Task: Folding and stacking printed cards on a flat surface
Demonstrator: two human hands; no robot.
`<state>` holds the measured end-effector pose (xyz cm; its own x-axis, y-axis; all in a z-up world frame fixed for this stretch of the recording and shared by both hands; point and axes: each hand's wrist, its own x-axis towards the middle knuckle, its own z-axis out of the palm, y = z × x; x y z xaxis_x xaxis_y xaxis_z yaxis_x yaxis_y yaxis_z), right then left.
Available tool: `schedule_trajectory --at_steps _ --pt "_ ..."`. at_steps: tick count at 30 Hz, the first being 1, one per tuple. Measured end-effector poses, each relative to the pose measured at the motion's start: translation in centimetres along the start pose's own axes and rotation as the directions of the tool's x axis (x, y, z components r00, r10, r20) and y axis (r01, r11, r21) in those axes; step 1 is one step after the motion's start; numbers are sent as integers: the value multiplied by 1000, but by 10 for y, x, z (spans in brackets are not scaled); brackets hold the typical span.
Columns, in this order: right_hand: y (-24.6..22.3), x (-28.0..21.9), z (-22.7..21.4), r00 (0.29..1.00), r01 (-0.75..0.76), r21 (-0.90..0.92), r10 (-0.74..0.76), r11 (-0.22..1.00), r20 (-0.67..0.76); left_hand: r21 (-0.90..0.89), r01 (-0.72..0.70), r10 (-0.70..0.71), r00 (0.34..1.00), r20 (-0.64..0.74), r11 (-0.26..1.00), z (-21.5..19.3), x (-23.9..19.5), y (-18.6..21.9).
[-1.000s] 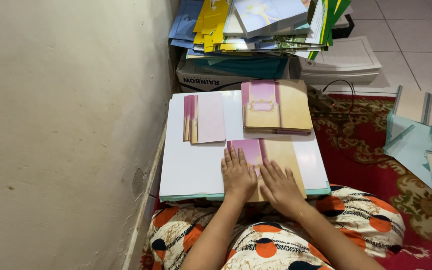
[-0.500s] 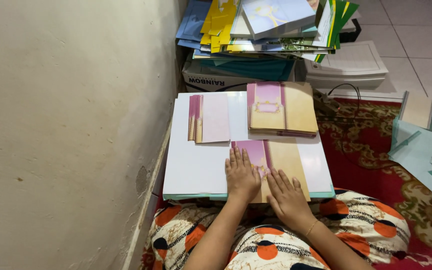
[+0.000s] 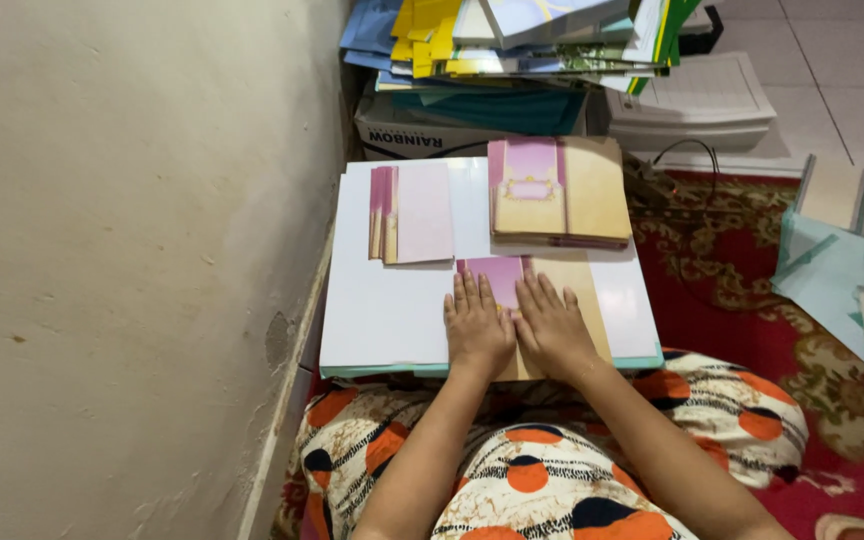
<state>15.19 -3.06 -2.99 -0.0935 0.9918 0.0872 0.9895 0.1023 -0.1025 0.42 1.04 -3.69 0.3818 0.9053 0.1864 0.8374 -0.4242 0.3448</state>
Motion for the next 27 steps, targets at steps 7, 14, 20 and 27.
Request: schedule_trajectory --at_steps 7,14,20,27 --pt "36 -114 -4 985 -162 41 159 986 63 -32 22 -22 999 29 999 -10 -5 4" --pt "22 -99 -13 969 -239 60 242 969 -40 -48 41 -38 997 64 998 -20 -6 7" --pt "6 3 -1 994 -51 72 43 996 103 -56 44 -39 995 94 997 -18 -3 6" --pt "2 9 -5 1000 5 4 -5 1000 -14 -50 40 -36 995 91 998 -30 -5 10"
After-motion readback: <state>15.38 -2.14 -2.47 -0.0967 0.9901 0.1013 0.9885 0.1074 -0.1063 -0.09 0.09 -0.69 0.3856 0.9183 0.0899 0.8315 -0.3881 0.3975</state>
